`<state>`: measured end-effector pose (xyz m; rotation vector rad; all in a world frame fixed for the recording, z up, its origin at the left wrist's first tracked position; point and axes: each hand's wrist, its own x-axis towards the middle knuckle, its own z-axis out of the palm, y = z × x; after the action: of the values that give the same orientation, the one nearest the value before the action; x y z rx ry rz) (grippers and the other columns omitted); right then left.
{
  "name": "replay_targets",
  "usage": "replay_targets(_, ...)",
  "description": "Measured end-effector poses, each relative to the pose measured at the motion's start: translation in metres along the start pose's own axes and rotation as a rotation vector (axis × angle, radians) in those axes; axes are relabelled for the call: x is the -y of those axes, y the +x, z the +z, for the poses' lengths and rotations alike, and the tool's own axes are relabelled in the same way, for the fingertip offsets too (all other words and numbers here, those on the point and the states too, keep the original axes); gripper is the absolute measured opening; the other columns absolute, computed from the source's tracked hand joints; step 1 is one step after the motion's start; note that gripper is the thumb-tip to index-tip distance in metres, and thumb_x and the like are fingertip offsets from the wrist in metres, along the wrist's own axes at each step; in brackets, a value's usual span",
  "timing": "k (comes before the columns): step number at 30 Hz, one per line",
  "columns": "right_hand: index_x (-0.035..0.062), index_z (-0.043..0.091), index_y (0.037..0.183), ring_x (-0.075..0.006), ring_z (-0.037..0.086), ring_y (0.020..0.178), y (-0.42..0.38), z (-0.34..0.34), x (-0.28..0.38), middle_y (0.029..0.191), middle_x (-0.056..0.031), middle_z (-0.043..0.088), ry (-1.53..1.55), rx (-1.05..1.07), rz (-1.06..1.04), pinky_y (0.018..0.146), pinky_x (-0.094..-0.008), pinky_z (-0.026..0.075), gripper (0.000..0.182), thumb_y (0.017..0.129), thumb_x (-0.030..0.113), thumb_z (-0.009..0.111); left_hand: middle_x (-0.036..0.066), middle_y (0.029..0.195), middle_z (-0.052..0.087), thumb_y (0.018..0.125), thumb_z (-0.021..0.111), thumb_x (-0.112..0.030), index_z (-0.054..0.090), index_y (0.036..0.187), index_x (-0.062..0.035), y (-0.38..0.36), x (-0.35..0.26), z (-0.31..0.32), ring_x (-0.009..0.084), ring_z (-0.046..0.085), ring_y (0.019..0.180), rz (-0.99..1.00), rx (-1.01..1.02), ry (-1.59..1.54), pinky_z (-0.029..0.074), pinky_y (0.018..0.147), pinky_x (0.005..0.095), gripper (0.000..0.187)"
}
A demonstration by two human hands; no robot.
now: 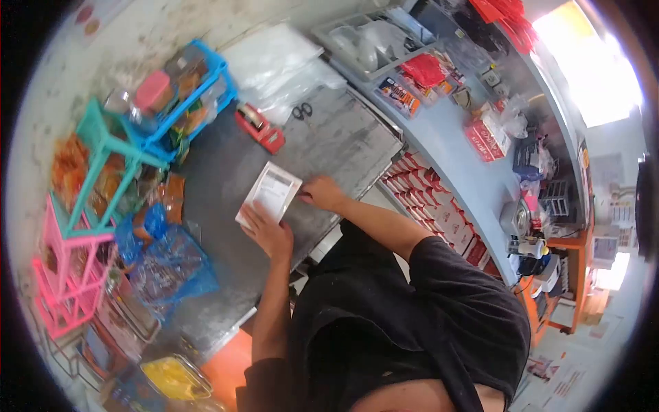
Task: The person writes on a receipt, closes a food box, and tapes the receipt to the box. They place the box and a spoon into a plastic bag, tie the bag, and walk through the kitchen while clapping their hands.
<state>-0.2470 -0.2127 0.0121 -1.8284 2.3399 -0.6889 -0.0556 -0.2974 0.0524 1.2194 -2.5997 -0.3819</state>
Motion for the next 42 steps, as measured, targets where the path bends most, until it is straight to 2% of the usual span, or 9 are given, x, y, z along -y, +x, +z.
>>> replay_targets(8, 0.0023, 0.066, 0.088, -0.0289, 0.063, 0.069, 0.009, -0.169, -0.183, 0.075, -0.0157, 0.065, 0.288, -0.423, 0.642, 0.064, -0.0376, 0.048, 0.023, 0.084, 0.024, 0.063, 0.029, 0.148, 0.022, 0.079, 0.069, -0.038, 0.018, 0.144, 0.0075, 0.000, -0.006, -0.001, 0.0414, 0.020, 0.139, 0.091, -0.110, -0.209, 0.018, 0.111, 0.0511, 0.094)
replay_targets(13, 0.0025, 0.066, 0.093, -0.0315, 0.063, 0.078, 0.046, -0.244, -0.355, 0.088, -0.0170, 0.066, 0.060, -0.661, 0.639, 0.071, -0.0384, 0.049, 0.019, 0.083, 0.018, 0.061, 0.031, 0.138, 0.036, 0.087, 0.062, -0.042, 0.022, 0.141, 0.0092, 0.021, 0.007, 0.031, 0.0410, 0.037, 0.129, -0.289, -0.344, -0.472, 0.030, 0.107, 0.0450, 0.085)
replay_targets(18, 0.0046, 0.067, 0.101, -0.0350, 0.063, 0.092, 0.092, -0.292, -0.475, 0.101, -0.0183, 0.065, -0.106, -0.723, 0.687, 0.081, -0.0423, 0.050, 0.024, 0.082, 0.016, 0.057, 0.029, 0.133, 0.042, 0.085, 0.056, -0.058, 0.031, 0.137, 0.0079, 0.062, -0.004, 0.036, 0.0416, 0.044, 0.122, -1.079, -0.361, -0.391, 0.037, 0.102, 0.0468, 0.088)
replay_targets(21, 0.0098, 0.064, 0.115, -0.0367, 0.060, 0.102, 0.117, -0.302, -0.515, 0.101, -0.0174, 0.065, -0.076, -0.415, 0.744, 0.090, -0.0444, 0.048, 0.036, 0.081, 0.018, 0.054, 0.029, 0.134, 0.041, 0.084, 0.054, -0.062, 0.033, 0.136, 0.0066, 0.060, -0.011, 0.044, 0.0420, 0.042, 0.124, -0.942, -0.259, 0.035, 0.037, 0.102, 0.0491, 0.089)
replay_targets(25, 0.0086, 0.060, 0.119, -0.0386, 0.060, 0.099, 0.130, -0.281, -0.550, 0.106, -0.0195, 0.064, -0.233, -0.324, 0.621, 0.086, -0.0462, 0.048, 0.038, 0.083, 0.020, 0.054, 0.029, 0.135, 0.040, 0.082, 0.057, -0.060, 0.034, 0.136, 0.0068, 0.056, -0.010, 0.051, 0.0418, 0.043, 0.124, -0.927, -0.316, 0.036, 0.036, 0.103, 0.0486, 0.089)
replay_targets(32, 0.0070, 0.061, 0.118, -0.0381, 0.058, 0.102, 0.132, -0.331, -0.493, 0.106, -0.0205, 0.063, -0.202, -0.141, 0.650, 0.091, -0.0443, 0.045, 0.032, 0.093, 0.022, 0.047, 0.030, 0.132, 0.042, 0.084, 0.060, -0.054, 0.035, 0.133, 0.0107, 0.055, -0.006, 0.067, 0.0431, 0.040, 0.124, -0.793, -0.283, -0.033, 0.031, 0.106, 0.0489, 0.085)
replay_targets(35, 0.0030, 0.064, 0.110, -0.0403, 0.062, 0.093, 0.123, -0.336, -0.487, 0.098, -0.0232, 0.065, -0.103, -0.454, 0.331, 0.084, -0.0431, 0.048, 0.035, 0.094, 0.031, 0.049, 0.029, 0.131, 0.042, 0.083, 0.064, -0.050, 0.035, 0.133, 0.0108, 0.061, -0.013, 0.069, 0.0411, 0.041, 0.125, -0.764, -0.316, -0.107, 0.031, 0.106, 0.0467, 0.084)
replay_targets(39, -0.0043, 0.062, 0.106, -0.0247, 0.064, 0.093, 0.105, -0.351, -0.463, 0.096, -0.0157, 0.068, 0.124, -0.616, 0.579, 0.082, -0.0338, 0.047, 0.036, 0.097, 0.028, 0.049, 0.027, 0.133, 0.042, 0.079, 0.072, -0.042, 0.034, 0.135, 0.0082, 0.063, -0.019, 0.070, 0.0355, 0.041, 0.126, -0.811, -0.410, -0.297, 0.032, 0.107, 0.0418, 0.085)
replay_targets(42, -0.0029, 0.060, 0.107, -0.0144, 0.060, 0.084, 0.109, -0.353, -0.390, 0.093, -0.0060, 0.065, 0.749, -0.676, 0.542, 0.077, -0.0289, 0.046, 0.029, 0.096, 0.024, 0.054, 0.025, 0.134, 0.042, 0.081, 0.070, -0.041, 0.034, 0.136, 0.0065, 0.067, -0.025, 0.064, 0.0345, 0.041, 0.126, -0.879, -0.375, -0.344, 0.031, 0.107, 0.0407, 0.081)
